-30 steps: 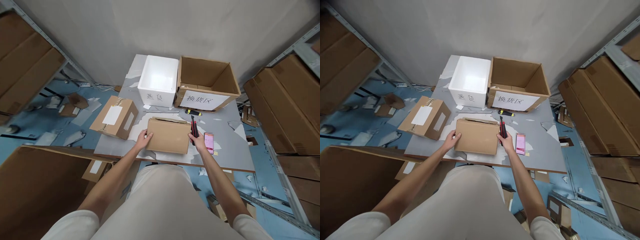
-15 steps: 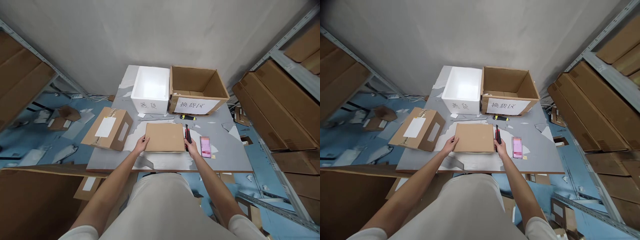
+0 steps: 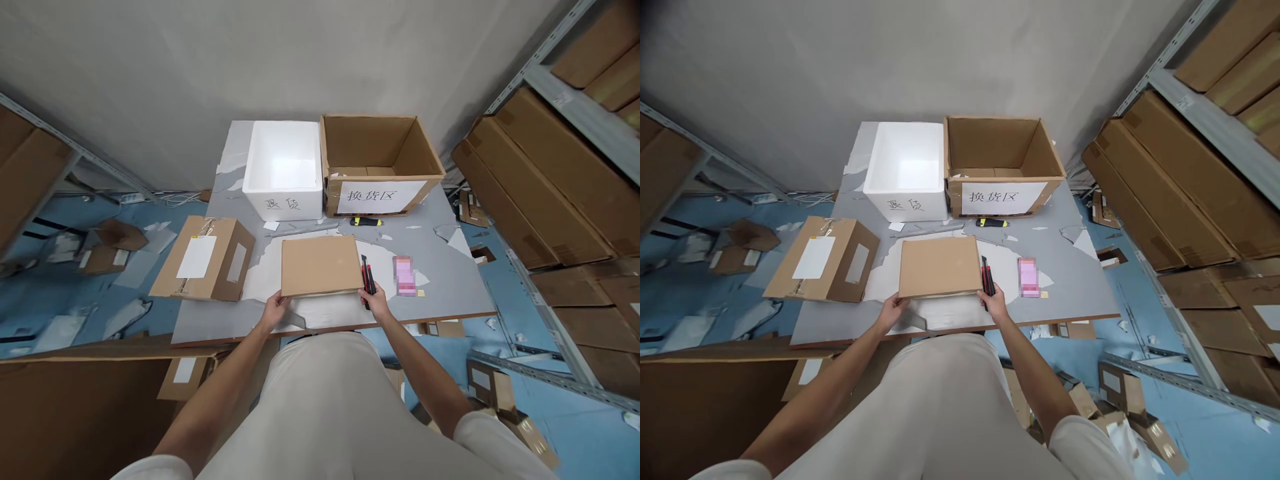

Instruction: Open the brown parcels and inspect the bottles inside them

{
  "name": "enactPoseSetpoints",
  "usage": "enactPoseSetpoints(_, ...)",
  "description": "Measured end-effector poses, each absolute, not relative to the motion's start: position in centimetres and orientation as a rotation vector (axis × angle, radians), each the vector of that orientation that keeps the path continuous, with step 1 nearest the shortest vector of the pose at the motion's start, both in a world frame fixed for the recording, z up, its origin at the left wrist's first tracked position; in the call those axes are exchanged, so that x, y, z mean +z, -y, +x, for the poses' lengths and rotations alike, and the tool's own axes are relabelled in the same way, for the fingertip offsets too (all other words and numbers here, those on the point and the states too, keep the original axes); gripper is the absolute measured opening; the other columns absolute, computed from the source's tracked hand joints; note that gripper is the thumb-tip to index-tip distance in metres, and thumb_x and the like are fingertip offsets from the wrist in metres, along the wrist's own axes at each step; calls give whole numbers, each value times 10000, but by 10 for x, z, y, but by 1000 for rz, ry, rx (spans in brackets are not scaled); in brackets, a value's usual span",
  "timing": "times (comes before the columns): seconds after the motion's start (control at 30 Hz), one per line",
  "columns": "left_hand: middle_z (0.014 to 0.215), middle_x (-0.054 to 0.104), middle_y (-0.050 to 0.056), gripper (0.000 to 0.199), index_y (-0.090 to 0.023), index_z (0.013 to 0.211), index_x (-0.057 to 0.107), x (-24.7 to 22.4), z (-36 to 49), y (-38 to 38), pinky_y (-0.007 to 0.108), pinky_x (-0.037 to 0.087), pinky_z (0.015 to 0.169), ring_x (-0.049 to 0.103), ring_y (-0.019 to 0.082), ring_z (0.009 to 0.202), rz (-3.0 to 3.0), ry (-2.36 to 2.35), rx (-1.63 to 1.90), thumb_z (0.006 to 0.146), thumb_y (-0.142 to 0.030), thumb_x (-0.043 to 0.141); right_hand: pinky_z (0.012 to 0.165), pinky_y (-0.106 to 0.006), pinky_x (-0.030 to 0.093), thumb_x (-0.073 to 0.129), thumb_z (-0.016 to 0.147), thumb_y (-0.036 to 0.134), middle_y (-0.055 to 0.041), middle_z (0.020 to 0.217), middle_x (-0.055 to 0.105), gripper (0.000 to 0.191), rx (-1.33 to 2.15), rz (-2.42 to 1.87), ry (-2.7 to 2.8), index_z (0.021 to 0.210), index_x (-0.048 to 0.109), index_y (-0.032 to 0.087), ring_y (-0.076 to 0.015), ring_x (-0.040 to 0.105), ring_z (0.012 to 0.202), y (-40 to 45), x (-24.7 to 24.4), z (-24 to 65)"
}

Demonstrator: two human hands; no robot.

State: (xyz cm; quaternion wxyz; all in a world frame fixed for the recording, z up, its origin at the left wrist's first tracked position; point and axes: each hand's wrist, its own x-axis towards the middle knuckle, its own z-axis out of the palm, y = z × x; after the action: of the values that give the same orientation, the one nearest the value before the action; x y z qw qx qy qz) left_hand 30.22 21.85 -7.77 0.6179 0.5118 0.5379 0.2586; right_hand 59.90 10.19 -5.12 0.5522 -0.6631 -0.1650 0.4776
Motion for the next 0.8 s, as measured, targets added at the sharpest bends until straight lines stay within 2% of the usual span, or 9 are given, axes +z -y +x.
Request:
enactPoseSetpoints(0.1,983,704,117,499,-145,956,646,-67,304,-219,470,460,945,627,285,999,1249,-1248,602,629,-522,666,415,-205,364,772,563,410,102,523,481,414,1084,-1588,405,776,487,199,-64,432,421,-107,-42,601)
enactPoseSetpoints(0.27,1025,642,102,480,-146,1078,628,-33,302,-225,365,512,833,608,218,959,1413,-1280,680,769,-509,571,389,-200,345,746,610,452,94,515,461,382,965,-1662,553,750,502,194,-66,429,406,-120,-7,613)
enactPoseSetpoints(0.4,1029,570,79,525,-184,1131,633,-15,309,-233,299,529,718,584,202,940,1499,-1315,725,706,-491,659,419,-206,389,721,649,471,77,560,491,369,883,-1661,598,779,510,197,-75,468,444,-138,15,623)
enactPoseSetpoints(0.5,991,566,69,530,-194,1128,646,-18,318,-240,324,524,760,587,203,910,1525,-1336,694,680,-473,697,426,-212,394,737,620,469,68,590,507,384,922,-1707,650,776,521,192,-70,450,449,-151,16,627)
enactPoseSetpoints(0.63,1017,611,86,521,-177,1154,618,-30,329,-244,374,495,861,596,210,932,1489,-1423,770,710,-440,691,461,-235,431,733,588,505,39,646,552,447,949,-1790,677,835,567,171,-87,465,499,-158,4,629)
enactPoseSetpoints(0.73,1102,597,122,542,-165,1182,575,-29,334,-242,382,508,834,594,225,965,1520,-1531,875,721,-421,701,510,-260,469,669,647,543,1,725,594,472,887,-1859,707,906,576,160,-110,512,547,-158,0,631)
enactPoseSetpoints(0.8,1125,581,131,474,-174,1156,581,-23,335,-239,402,502,854,578,243,1022,1703,-1564,941,756,-409,679,567,-291,496,588,732,536,-33,811,623,485,810,-1921,816,1033,559,157,-136,557,596,-157,4,634)
